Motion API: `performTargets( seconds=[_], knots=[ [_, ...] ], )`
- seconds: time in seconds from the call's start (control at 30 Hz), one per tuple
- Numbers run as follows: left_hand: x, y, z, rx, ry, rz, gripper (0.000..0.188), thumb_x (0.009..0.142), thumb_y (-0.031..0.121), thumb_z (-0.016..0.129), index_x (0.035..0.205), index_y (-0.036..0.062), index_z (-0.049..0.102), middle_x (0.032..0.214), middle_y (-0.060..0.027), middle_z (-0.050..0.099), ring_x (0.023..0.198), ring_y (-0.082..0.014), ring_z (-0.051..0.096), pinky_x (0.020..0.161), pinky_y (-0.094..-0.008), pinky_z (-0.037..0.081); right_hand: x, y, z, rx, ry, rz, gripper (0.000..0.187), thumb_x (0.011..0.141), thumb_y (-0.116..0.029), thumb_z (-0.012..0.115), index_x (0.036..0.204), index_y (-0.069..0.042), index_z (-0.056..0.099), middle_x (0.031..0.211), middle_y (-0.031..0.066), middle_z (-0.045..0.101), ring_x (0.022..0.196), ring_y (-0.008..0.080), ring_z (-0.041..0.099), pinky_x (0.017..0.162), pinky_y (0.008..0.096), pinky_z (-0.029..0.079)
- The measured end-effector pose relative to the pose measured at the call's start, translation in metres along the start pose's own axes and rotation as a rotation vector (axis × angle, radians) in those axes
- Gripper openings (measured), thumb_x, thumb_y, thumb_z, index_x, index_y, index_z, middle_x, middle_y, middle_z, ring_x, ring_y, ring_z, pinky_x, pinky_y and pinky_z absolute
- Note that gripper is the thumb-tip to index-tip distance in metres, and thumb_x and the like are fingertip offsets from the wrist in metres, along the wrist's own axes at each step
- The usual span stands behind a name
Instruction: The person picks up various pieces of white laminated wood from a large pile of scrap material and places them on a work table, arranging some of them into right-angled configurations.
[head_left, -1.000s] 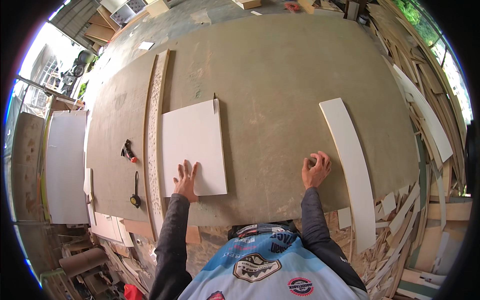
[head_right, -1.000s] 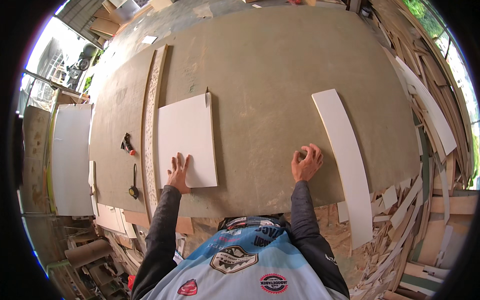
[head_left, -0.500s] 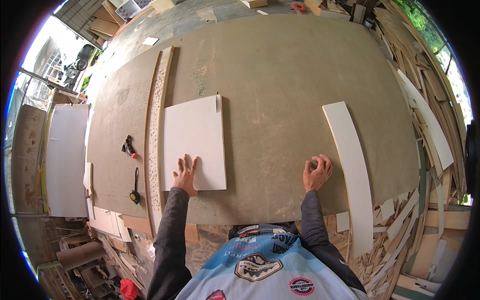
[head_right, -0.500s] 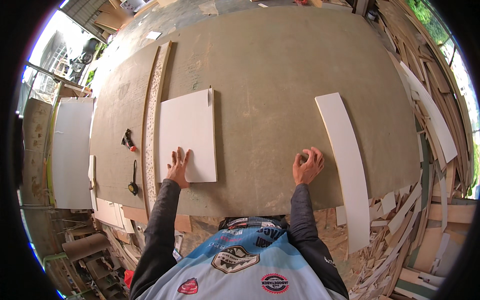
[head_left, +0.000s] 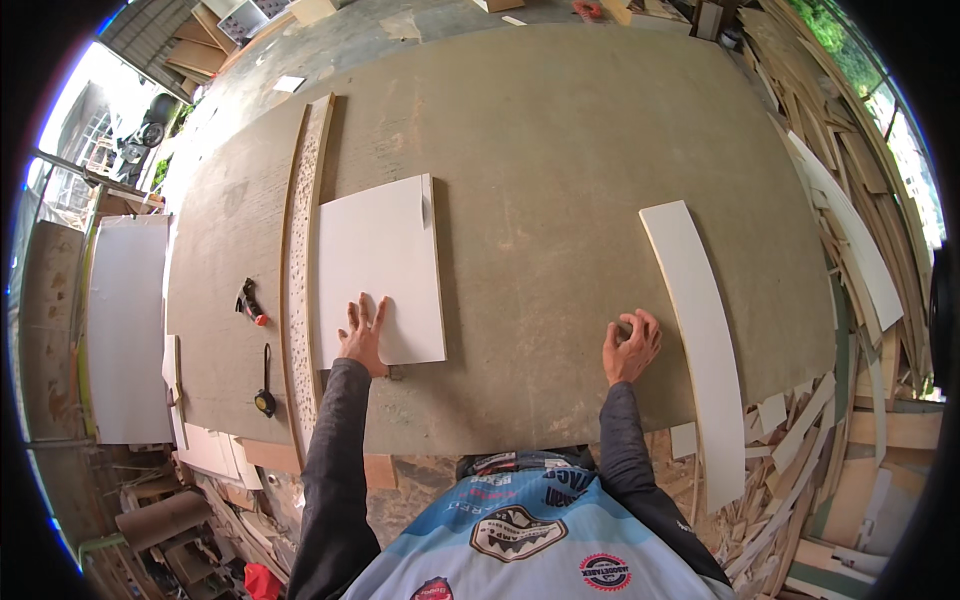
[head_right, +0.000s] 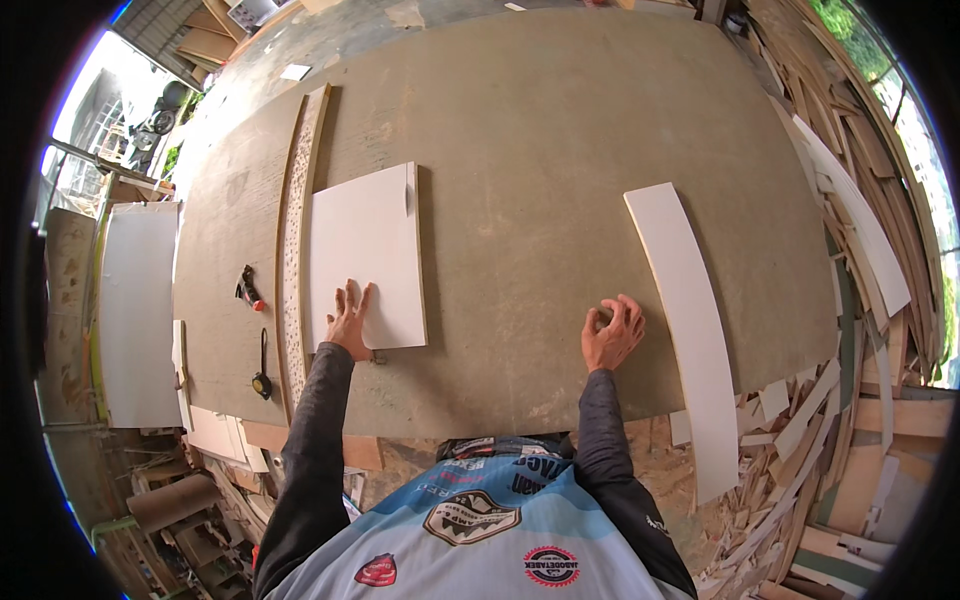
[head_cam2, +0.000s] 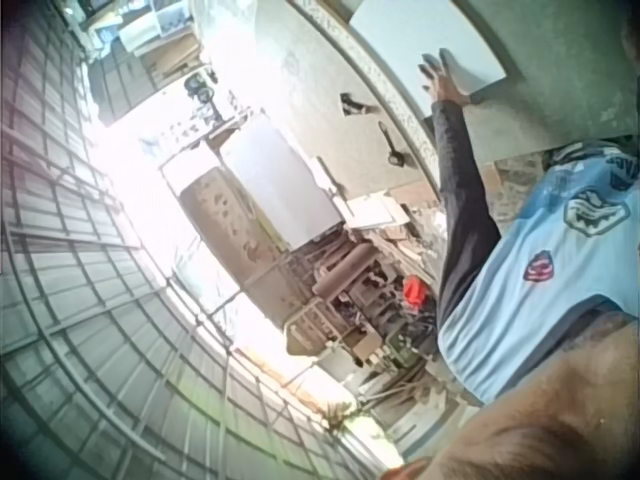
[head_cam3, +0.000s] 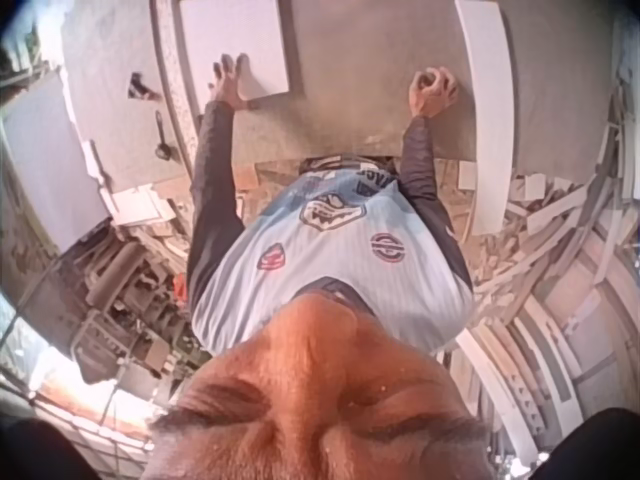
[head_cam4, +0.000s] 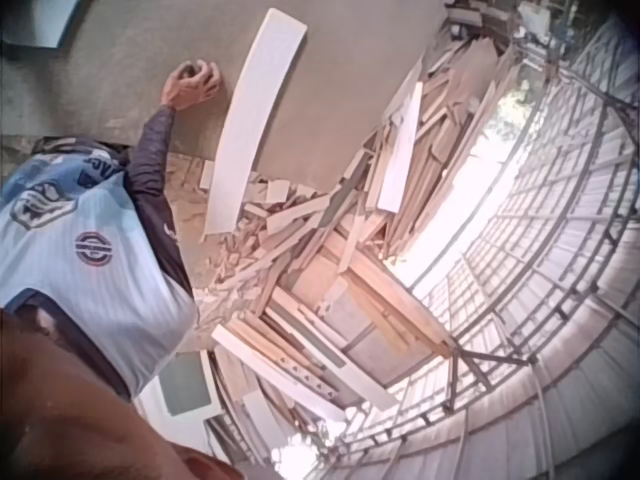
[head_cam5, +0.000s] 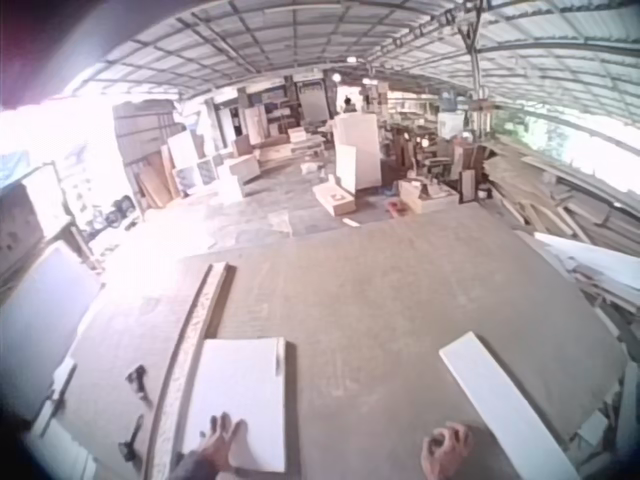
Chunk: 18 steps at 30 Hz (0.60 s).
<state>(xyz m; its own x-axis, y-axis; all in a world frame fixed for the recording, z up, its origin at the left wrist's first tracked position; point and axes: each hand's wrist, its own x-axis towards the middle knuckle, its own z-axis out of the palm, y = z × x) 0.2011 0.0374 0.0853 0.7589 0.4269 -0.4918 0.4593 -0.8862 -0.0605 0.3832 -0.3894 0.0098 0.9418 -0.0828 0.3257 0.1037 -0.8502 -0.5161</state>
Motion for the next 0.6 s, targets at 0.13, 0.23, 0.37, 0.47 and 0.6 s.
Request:
performTargets(
  seconds=[0.13,0.23,0.37,0.47,0.6],
  knots=[
    [0.012,0.0,-0.009,-0.015,-0.013,0.001,0.142,0.048,0.009,0.084,0.158,0.0318,-0.002,0.163,-0.0199,-0.006,0.149,-0.0473,0.003,0.105,-0.075,0.027,0.001,-0.001,-0.001,0.005,-0.002,0.003,0.025,0.071,-0.015,0.073,0.093,-0.018,0.062,0.117,0.0013,0.055,0.109,0.029,0.052,0.09,0.0454,0.041],
    [0.02,-0.002,-0.011,-0.022,0.003,0.006,0.142,0.047,0.009,0.084,0.158,0.0325,-0.002,0.164,-0.0192,-0.005,0.149,-0.047,0.003,0.105,-0.0747,0.027,0.0,0.0,0.001,0.005,0.001,0.006,0.024,0.071,-0.015,0.073,0.092,-0.017,0.062,0.117,0.0012,0.055,0.109,0.0287,0.052,0.09,0.0451,0.041],
    [0.031,-0.006,-0.012,-0.014,0.029,0.007,0.143,0.045,0.009,0.085,0.158,0.0329,-0.001,0.164,-0.0185,-0.004,0.149,-0.0468,0.004,0.105,-0.0748,0.028,0.001,-0.002,0.0,0.004,-0.007,0.009,0.023,0.071,-0.016,0.073,0.092,-0.017,0.062,0.118,0.0012,0.055,0.11,0.0283,0.052,0.09,0.0447,0.041],
    [0.04,-0.004,-0.019,-0.007,0.025,0.001,0.143,0.045,0.009,0.085,0.158,0.0339,0.0,0.164,-0.0183,-0.002,0.149,-0.0468,0.004,0.105,-0.0748,0.028,0.001,0.0,0.0,0.005,-0.006,0.004,0.023,0.072,-0.016,0.073,0.092,-0.016,0.063,0.119,0.0013,0.055,0.111,0.0283,0.052,0.091,0.0447,0.041],
    [0.055,-0.009,-0.023,-0.016,0.03,0.005,0.144,0.044,0.01,0.085,0.158,0.0347,0.0,0.164,-0.018,-0.002,0.149,-0.0469,0.004,0.105,-0.0749,0.028,0.001,0.002,0.002,0.015,-0.008,-0.009,0.022,0.072,-0.016,0.072,0.092,-0.016,0.063,0.12,0.0017,0.055,0.112,0.0286,0.051,0.092,0.045,0.04]
  ],
)
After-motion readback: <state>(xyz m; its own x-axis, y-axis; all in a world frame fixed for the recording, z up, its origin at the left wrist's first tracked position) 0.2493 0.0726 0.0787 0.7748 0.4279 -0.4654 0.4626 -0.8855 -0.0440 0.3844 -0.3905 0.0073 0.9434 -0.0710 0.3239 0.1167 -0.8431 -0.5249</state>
